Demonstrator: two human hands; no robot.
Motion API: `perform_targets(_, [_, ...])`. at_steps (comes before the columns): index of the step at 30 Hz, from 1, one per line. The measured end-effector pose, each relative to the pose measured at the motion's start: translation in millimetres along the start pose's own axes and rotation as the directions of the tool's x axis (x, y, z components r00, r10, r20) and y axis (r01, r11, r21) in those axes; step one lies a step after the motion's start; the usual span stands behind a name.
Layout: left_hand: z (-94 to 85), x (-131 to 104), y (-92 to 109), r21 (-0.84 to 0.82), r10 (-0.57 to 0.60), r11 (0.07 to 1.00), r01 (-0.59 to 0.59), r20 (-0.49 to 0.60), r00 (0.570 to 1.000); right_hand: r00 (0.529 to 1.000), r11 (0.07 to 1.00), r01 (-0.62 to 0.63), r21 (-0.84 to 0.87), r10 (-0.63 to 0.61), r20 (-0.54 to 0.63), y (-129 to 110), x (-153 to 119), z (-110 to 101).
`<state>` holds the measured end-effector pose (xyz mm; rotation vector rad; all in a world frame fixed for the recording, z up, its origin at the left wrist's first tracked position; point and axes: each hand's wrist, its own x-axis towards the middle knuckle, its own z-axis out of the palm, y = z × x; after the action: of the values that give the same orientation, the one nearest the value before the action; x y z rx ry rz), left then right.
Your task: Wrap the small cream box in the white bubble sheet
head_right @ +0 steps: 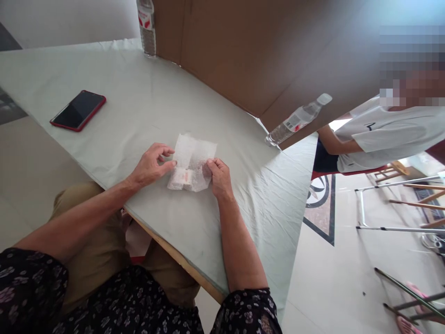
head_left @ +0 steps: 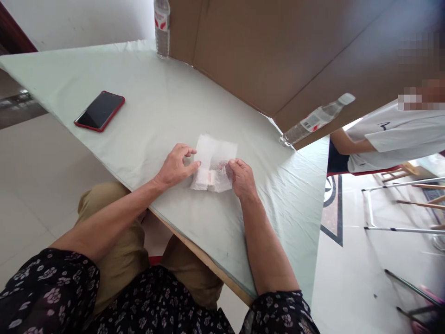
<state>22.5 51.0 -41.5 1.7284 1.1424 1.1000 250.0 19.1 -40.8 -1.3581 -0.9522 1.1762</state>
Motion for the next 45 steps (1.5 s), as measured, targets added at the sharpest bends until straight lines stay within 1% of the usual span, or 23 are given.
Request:
perform_targets(1, [1.3, -2, 1, 0.083, 0.058, 0.995, -0.056, -0.015, 0.998, 1.0, 0.999, -0.013, 0.03, 0.012, 0.024, 0, -1, 1])
perform_targets(3, [5.1, -5, 3, 0.184, 0.112, 0.976, -0.116, 0.03, 0.993, 0.997, 0.997, -0.023, 0.069, 0.018, 0.07, -1, -3, 6])
perform_targets(6, [12.1, -9, 6, 0.285, 0.097, 0.95, -0.129, 0.123, 0.988, 0.992, 0.996, -0.035, 0.084, 0.025, 0.121, -2, -6, 12])
perform_targets(8, [14.4, -8, 7, 0.307, 0.063, 0.946, -0.106, 0.148, 0.987, 0.993, 0.997, -0.018, 0.079, 0.009, 0.119, -2, -7, 13])
perform_targets(10, [12.8, -5, 6, 0.285, 0.024, 0.956, -0.062, 0.135, 0.991, 0.997, 0.998, 0.028, 0.063, -0.032, 0.072, -1, -6, 10])
perform_targets(12, [6.8, 0, 4, 0.284, 0.004, 0.959, -0.025, 0.074, 0.997, 0.997, 0.997, 0.07, 0.042, -0.069, -0.021, 1, -2, 5])
perform_targets(15, [-7.8, 10, -5, 0.385, 0.036, 0.923, -0.018, -0.041, 0.998, 0.983, 0.996, 0.089, -0.003, -0.088, -0.163, 7, 5, -5])
perform_targets(17, [-17.7, 15, -12, 0.46, 0.037, 0.888, 0.001, -0.074, 0.997, 0.973, 0.996, 0.075, -0.053, -0.084, -0.214, 11, 11, -10])
perform_targets(19, [-24.9, 20, -19, 0.527, -0.011, 0.848, 0.052, -0.08, 0.997, 0.963, 0.991, 0.066, -0.113, -0.093, -0.251, 13, 14, -14])
perform_targets(21, [-28.4, 22, -24, 0.575, -0.045, 0.813, 0.087, -0.087, 0.995, 0.941, 0.974, 0.112, -0.198, -0.168, -0.294, 12, 15, -17])
perform_targets(23, [-28.6, 22, -25, 0.581, -0.021, 0.81, 0.084, -0.115, 0.993, 0.892, 0.923, 0.21, -0.323, -0.316, -0.323, 6, 13, -20])
perform_targets(25, [-26.5, 20, -21, 0.553, 0.079, 0.833, 0.017, -0.15, 0.986, 0.847, 0.852, 0.296, -0.431, -0.443, -0.293, -3, 8, -21])
perform_targets(26, [-24.9, 18, -18, 0.535, 0.15, 0.844, -0.045, -0.154, 0.977, 0.848, 0.829, 0.321, -0.458, -0.467, -0.25, -7, 6, -20])
perform_targets(28, [-20.8, 13, -9, 0.496, 0.316, 0.841, -0.219, -0.121, 0.941, 0.893, 0.821, 0.342, -0.457, -0.436, -0.115, -15, 0, -17])
perform_targets(31, [-13.2, 4, 3, 0.41, 0.514, 0.772, -0.485, 0.045, 0.856, 0.947, 0.852, 0.314, -0.419, -0.31, 0.079, -19, -6, -11])
perform_targets(33, [-8.5, 0, 6, 0.377, 0.57, 0.716, -0.587, 0.171, 0.804, 0.96, 0.87, 0.279, -0.407, -0.244, 0.137, -18, -8, -8])
perform_targets(34, [-6.7, -1, 6, 0.374, 0.563, 0.705, -0.603, 0.222, 0.796, 0.964, 0.877, 0.262, -0.402, -0.219, 0.151, -17, -9, -7])
perform_targets(35, [-5.6, -2, 5, 0.379, 0.534, 0.71, -0.594, 0.26, 0.804, 0.967, 0.884, 0.248, -0.396, -0.2, 0.158, -17, -9, -6])
perform_targets(36, [-5.3, -2, 5, 0.387, 0.484, 0.731, -0.562, 0.285, 0.827, 0.969, 0.892, 0.237, -0.384, -0.189, 0.159, -17, -10, -7])
perform_targets(39, [-8.5, -1, 3, 0.398, 0.267, 0.841, -0.367, 0.285, 0.921, 0.967, 0.917, 0.235, -0.321, -0.187, 0.174, -22, -13, -9])
perform_targets(40, [-10.6, 0, 3, 0.38, 0.195, 0.877, -0.292, 0.274, 0.942, 0.961, 0.923, 0.244, -0.298, -0.189, 0.201, -25, -14, -11])
perform_targets(43, [-17.4, 3, 7, 0.231, 0.042, 0.968, -0.1, 0.242, 0.969, 0.922, 0.94, 0.241, -0.244, -0.143, 0.36, -34, -18, -14])
perform_targets(45, [-21.8, 4, 10, 0.082, -0.006, 0.997, -0.015, 0.248, 0.969, 0.864, 0.952, 0.189, -0.24, -0.045, 0.502, -40, -21, -16])
